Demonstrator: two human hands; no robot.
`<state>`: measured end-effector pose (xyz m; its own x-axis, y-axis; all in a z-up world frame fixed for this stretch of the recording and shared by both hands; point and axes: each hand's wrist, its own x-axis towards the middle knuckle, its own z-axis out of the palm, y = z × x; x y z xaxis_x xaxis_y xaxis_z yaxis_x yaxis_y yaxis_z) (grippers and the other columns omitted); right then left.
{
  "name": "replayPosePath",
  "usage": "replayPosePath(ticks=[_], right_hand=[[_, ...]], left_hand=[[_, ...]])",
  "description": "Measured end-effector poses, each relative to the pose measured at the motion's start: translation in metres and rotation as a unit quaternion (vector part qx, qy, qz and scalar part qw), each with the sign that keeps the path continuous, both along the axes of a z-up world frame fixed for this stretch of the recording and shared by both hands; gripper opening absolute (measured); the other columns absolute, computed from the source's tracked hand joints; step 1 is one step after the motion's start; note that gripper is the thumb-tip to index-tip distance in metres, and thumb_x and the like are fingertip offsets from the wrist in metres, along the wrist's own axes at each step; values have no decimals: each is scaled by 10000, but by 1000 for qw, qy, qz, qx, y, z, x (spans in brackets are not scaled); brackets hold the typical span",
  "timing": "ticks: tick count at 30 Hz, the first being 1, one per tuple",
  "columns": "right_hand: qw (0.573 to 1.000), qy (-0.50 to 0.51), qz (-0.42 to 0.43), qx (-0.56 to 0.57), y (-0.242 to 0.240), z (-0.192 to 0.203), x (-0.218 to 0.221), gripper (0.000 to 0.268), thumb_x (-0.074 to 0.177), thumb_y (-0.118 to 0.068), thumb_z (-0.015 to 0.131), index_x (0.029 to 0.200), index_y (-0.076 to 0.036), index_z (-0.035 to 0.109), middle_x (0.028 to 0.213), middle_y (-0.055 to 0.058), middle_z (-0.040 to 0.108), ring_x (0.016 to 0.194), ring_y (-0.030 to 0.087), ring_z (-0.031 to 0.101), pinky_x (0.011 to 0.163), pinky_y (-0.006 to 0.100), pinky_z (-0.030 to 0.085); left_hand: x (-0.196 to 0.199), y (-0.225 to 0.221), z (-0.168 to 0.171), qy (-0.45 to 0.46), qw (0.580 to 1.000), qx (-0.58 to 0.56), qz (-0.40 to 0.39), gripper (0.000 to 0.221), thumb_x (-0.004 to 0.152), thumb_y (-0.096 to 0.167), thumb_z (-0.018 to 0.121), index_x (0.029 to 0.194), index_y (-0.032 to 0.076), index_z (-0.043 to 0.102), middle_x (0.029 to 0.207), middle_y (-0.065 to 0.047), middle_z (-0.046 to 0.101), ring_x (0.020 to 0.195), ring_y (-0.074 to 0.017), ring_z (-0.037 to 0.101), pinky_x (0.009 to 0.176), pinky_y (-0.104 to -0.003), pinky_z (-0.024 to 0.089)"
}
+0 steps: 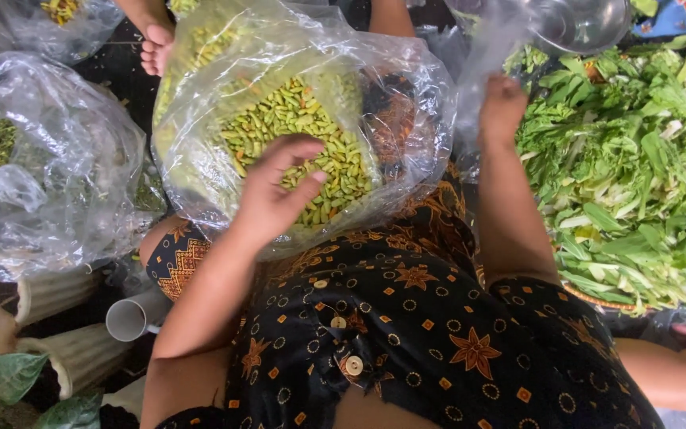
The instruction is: The person scoops green vegetables from a large plastic bag into smaller clear plastic bags using their hands. They then tie the smaller bags shut and place them aside.
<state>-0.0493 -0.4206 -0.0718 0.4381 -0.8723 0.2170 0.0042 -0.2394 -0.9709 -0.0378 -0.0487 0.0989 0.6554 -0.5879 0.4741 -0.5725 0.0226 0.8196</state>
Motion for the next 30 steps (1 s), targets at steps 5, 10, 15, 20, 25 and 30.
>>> replayPosePath(ticks=[5,10,15,20,25,30], right_hand=[[987,-110,70,91,55,118,-9,113,924,-128,667,819,-89,658,724,-4,541,712,98,500,668,233,403],[972,-99,205,52,127,163,-45,19,980,-87,619,968,-83,633,739,-3,548,658,70,481,630,200,356],[941,-70,322,-76,132,151,-57,181,1046,-130,525,1077,29,606,704,65,519,567,110,416,571,213,356],[967,-151,193,-76,92,143,-47,40,1017,4,624,980,-10,628,780,57,540,680,109,438,683,259,392],[961,-65,116,-243,27,138,-57,84,1080,-70,692,1116,-7,651,831,45,552,738,121,475,678,278,397],[895,-41,366,-253,97,202,-97,473,886,2,752,1281,94,509,1229,271,532,1206,402,516,1088,500,394]], left_hand=[[-21,-29,7,-26,998,59,-14,570,876,108,769,1379,7,520,1317,-246,565,1220,-403,538,1051,-566,450],[-19,-58,10,-46,993,105,8,805,845,165,838,1495,-5,394,1477,-266,436,1369,-423,408,1173,-575,344],[3,-91,-46,-265,950,29,161,156,880,281,709,1006,193,735,1034,5,702,931,-254,645,772,-402,500],[-5,-100,-41,-139,980,-121,76,89,922,199,624,981,153,672,924,-18,700,843,-258,649,763,-391,538],[-26,-61,2,-3,986,-166,15,211,911,-90,639,1010,92,596,946,-46,670,745,-94,627,629,-186,546],[-33,-17,-2,75,987,-143,14,159,817,-85,680,837,60,618,714,-72,659,586,-166,597,582,-291,528]])
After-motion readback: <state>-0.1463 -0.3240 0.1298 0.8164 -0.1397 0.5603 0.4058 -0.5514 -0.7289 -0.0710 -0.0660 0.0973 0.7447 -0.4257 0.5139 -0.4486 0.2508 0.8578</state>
